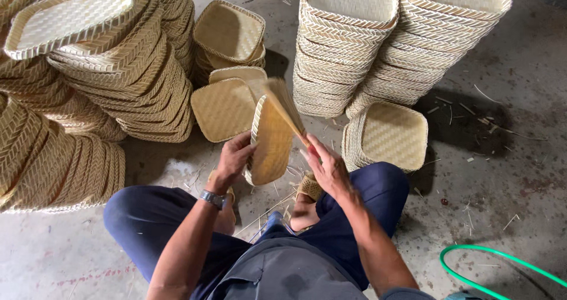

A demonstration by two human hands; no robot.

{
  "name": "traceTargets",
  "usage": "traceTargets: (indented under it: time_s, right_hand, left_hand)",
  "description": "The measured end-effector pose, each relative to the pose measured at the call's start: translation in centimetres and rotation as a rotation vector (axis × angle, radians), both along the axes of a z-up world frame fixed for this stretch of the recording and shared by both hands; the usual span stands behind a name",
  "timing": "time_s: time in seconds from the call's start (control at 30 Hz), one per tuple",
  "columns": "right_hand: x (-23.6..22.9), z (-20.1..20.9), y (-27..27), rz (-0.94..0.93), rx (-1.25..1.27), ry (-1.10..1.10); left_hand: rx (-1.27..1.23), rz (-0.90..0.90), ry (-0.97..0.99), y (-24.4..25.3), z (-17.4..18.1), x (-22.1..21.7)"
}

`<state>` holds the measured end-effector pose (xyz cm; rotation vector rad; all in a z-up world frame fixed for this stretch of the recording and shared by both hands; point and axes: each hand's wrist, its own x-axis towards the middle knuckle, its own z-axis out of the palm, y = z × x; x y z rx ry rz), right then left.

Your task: The person cleans woven baskets by hand and using a small broom, removing debris and stacking the baskets.

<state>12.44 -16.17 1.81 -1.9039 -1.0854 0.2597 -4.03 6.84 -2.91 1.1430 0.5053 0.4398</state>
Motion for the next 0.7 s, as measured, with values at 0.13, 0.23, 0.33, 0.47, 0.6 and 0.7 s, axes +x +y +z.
traceTargets:
  time_s: [0.13, 0.23, 0.33, 0.47, 0.6, 0.7]
  right_hand:
    - [4.0, -1.9, 0.9, 0.085, -0.181, -0.295]
    - [8.1, -7.0, 0.4, -0.14, -0.716, -0.224]
    - [9.6, -8.7, -0.5, -0.244, -0.616, -0.122]
    - [3.2, -3.1, 1.9, -0.029, -0.14, 0.584]
    - [-1.6, 3.7, 1.7, 0.42, -0.168, 1.003]
    - [-0.2, 2.9, 1.2, 0.679, -0.034, 1.234]
  left_hand:
    - [0.152, -0.136, 0.056, 1.7, 2.5, -2.1]
    - [0.088, -0.119, -0.009, 2.8, 3.7, -4.4]
    - [0.044, -0.052, -0.077, 4.1, 3.4, -5.5]
    - [0.12, -0.001, 0.162, 3.6, 0.0, -4.8]
    - [0.174, 0.04, -0.016, 2.4, -1.2, -3.9]
    - [-0.581, 0.185, -0.189, 2.2, 0.0, -5.2]
